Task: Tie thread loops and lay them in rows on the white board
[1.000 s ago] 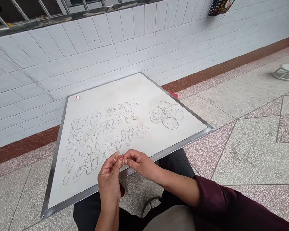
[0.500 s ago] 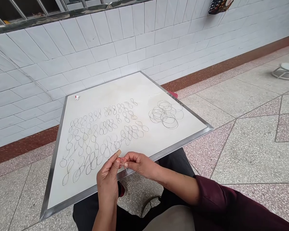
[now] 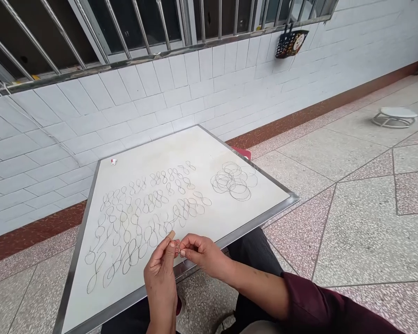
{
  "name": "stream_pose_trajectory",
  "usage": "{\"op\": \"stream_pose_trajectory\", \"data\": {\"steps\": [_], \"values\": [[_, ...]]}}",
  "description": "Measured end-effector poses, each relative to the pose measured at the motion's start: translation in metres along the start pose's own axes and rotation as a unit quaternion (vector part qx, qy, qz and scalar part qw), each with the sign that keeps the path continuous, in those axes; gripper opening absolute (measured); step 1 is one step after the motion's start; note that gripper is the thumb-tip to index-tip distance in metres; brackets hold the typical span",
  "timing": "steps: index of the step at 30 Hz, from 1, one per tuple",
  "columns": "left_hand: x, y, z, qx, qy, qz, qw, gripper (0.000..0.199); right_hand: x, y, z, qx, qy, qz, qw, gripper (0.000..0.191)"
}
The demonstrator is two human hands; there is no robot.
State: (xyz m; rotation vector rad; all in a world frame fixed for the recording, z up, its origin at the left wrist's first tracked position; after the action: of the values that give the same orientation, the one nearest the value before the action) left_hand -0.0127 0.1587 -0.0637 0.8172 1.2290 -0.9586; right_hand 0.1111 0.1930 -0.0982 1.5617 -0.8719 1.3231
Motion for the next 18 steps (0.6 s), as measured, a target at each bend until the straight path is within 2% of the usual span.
{"op": "stream_pose_trajectory", "data": {"steps": [2,5,8,11,14,18], "values": [[-0.003,0.003,0.000,0.017,0.018,0.001,1.000,0.052,-0.002,-0.016,-0.009,-0.025,0.009,0.011,1.000,0.020],[0.000,-0.004,0.000,0.006,0.030,-0.012,0.999,0.056,0.007,-0.059,-0.035,-0.098,0.006,0.060,0.993,0.016],[0.013,-0.019,-0.005,-0.017,0.009,-0.002,1.000,0.051,0.021,-0.110,-0.069,-0.174,0.055,0.213,0.960,0.014],[0.025,-0.037,-0.012,-0.048,-0.012,0.001,0.999,0.047,0.034,-0.149,-0.105,-0.202,0.087,0.265,0.939,0.015],[0.032,-0.057,-0.019,-0.083,-0.026,-0.025,0.996,0.047,0.038,-0.173,-0.136,-0.221,0.125,0.316,0.914,0.015],[0.037,-0.082,-0.029,-0.106,-0.028,-0.069,0.991,0.048,0.032,-0.183,-0.169,-0.219,0.169,0.381,0.882,0.016]]}}
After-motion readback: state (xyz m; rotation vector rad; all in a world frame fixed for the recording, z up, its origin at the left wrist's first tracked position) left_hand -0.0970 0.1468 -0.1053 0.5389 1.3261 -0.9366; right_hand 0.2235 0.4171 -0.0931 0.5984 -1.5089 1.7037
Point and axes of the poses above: each hand's wrist, its own z-axis away from the middle knuckle, its own y-axis out of the palm, x = y × z, the point moved 8 cm from there along -z, towards the middle knuckle, and after that the axes turned 1 degree about z, right-handed, at the moved point
